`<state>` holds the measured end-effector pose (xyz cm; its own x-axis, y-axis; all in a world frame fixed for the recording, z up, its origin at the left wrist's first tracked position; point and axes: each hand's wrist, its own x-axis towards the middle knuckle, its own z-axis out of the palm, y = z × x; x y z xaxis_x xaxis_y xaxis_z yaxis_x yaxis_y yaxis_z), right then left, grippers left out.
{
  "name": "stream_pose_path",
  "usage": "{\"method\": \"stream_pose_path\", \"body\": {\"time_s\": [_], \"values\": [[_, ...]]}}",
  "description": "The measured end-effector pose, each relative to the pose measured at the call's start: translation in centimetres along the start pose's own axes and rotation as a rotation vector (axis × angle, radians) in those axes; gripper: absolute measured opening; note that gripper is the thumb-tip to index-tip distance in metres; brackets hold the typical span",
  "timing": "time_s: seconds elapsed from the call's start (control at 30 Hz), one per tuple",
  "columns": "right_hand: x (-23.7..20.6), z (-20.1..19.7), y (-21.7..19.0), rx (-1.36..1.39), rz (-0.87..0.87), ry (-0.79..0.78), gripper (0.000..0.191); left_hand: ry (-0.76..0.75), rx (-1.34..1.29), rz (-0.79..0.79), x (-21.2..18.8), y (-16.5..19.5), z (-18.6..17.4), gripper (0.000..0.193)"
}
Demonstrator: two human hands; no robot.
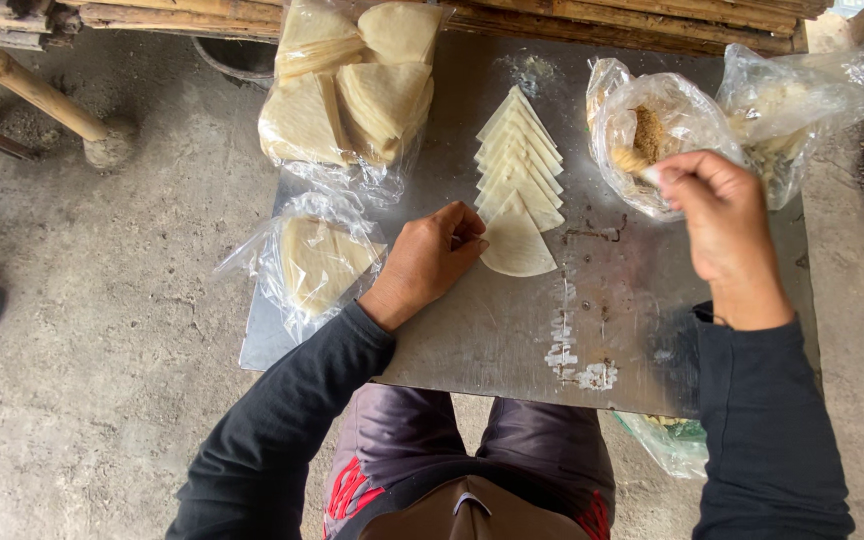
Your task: The person folds triangular wrappers into cones, scoops a brown filling with a small spoon, and seals each unit. They repeat this process for multiple wrappers, stacking the finished dumplings on the table.
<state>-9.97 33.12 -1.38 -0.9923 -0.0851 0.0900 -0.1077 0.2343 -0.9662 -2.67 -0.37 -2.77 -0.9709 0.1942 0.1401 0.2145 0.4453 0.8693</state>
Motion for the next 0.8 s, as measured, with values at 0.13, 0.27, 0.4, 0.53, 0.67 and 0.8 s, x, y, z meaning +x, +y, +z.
{"method": "stream_pose_path", "body": {"time_s": [0.13,0.27,0.4,0.53,0.67,0.8], "values": [[-1.8,4.1,-0.6,-0.097,0.035,-0.217,0.009,0.005,-0.008,0.006,0.0,-0.1,-0.1,0.021],[-3.2,7.6,-0.6,-0.329,-0.028,-0.316,0.007,-0.002,0.004,0.009,0.0,0.0,-0.2,0.021],[-4.1,8.5,-0.5,-0.445,-0.207,-0.271,0.007,0.000,0.006,-0.011,-0.1,0.1,-0.3,0.020],[-4.5,8.6,-0.1,-0.824,-0.577,-0.194,0.006,0.004,0.021,0.002,-0.2,0.1,-0.3,0.020],[-4.8,8.6,-0.2,-0.934,-0.763,-0.176,0.014,0.005,0.016,0.004,-0.2,0.1,-0.3,0.020],[-5.2,8.2,-1.3,-1.028,-0.913,-0.155,0.016,0.005,0.018,-0.001,-0.2,0.1,-0.2,0.020]]}}
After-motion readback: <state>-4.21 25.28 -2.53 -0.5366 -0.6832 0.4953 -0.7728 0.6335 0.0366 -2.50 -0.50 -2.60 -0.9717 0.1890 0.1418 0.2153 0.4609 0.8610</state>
